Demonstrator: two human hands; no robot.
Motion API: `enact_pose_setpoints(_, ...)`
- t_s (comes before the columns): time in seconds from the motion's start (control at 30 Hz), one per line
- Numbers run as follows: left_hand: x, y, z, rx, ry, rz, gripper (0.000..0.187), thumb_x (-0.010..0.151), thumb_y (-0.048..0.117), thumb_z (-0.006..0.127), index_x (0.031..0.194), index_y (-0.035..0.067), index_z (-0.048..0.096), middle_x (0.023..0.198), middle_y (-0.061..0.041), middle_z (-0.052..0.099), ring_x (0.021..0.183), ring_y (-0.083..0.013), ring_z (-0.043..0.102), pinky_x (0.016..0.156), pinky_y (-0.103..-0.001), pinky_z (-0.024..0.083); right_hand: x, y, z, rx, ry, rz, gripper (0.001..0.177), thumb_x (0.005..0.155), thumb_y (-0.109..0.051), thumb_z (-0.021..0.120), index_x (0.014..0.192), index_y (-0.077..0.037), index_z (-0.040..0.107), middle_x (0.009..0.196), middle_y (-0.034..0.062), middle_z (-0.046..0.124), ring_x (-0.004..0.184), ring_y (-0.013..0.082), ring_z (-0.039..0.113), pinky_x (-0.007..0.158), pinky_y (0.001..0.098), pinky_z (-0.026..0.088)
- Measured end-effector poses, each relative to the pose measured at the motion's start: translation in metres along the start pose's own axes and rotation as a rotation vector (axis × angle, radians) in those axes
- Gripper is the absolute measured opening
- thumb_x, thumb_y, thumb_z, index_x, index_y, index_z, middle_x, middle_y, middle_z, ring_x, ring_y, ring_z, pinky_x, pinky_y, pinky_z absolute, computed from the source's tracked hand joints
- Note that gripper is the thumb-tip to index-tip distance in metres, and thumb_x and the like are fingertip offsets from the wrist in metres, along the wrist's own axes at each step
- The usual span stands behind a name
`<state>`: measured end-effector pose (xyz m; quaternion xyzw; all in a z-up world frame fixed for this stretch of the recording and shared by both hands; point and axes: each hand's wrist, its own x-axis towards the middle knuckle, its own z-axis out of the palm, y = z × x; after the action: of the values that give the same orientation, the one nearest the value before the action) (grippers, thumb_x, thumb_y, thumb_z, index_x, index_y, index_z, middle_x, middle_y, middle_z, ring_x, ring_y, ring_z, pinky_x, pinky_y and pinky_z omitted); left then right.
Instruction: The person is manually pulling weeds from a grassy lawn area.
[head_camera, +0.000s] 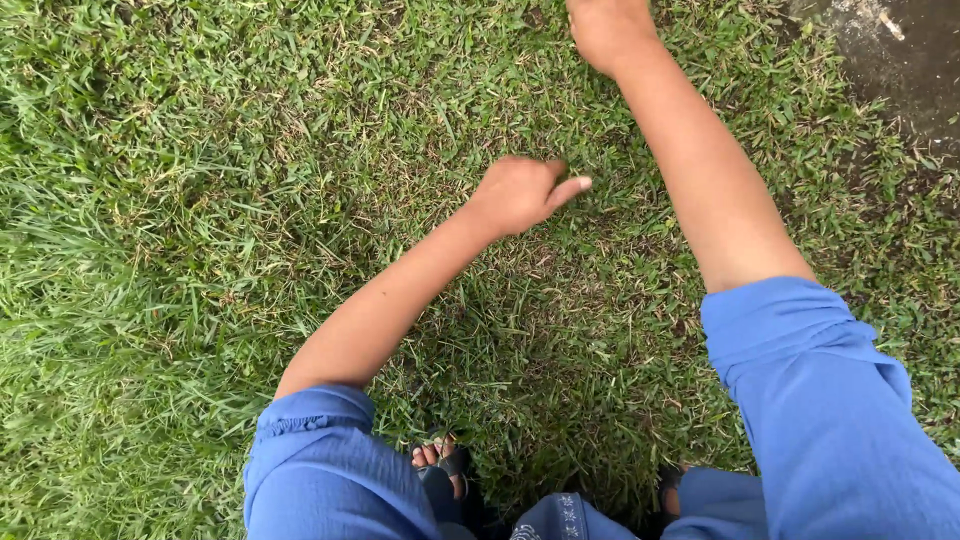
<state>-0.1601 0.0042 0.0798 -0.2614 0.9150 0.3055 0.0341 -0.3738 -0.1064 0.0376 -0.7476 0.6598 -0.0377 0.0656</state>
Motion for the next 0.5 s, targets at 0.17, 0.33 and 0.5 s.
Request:
enact_pose_setpoints(0.17,0.058,-0.066,-0.015,0.150,0.631,-0.236,0.035,0.105,0.034,0.042,0.097,0.005,0.057,0.057,0.004,0.053,0.041,-0.0099,0.049,0.030,-0.025,0.036,-0.028,0.001,-0.002,-0.010,-0.110,-0.093,0.021,0.100,-0.009,0.046,0.085,-0.002,0.058,0.061,0.0043,0.048,0.050,0.0208,0.051,0.040,0.0364,0.045)
enact_pose_setpoints(0.33,0.129,-0.121,-0.004,0.508,0.388,-0.431,0.055,0.102,0.062,0.043,0.110,0.009,0.056,0.079,-0.007,0.067,0.070,-0.0246,0.066,0.060,-0.039,0.050,-0.097,-0.040,-0.073,0.238,-0.548,-0.013,0.035,0.107,-0.021,0.038,0.076,-0.010,0.047,0.062,-0.0013,0.041,0.054,0.0137,0.043,0.059,0.0319,0.051)
enact_pose_setpoints(0.5,0.139,-0.119,0.011,0.539,0.274,-0.289,0.022,0.091,-0.001,0.043,0.096,0.007,0.063,0.065,-0.004,0.064,0.053,-0.0162,0.061,0.042,-0.033,0.049,-0.113,-0.031,-0.094,0.269,-0.514,0.090,0.032,0.109,-0.032,0.044,0.101,-0.005,0.058,0.072,0.0078,0.060,0.063,0.0199,0.058,0.069,0.0379,0.056)
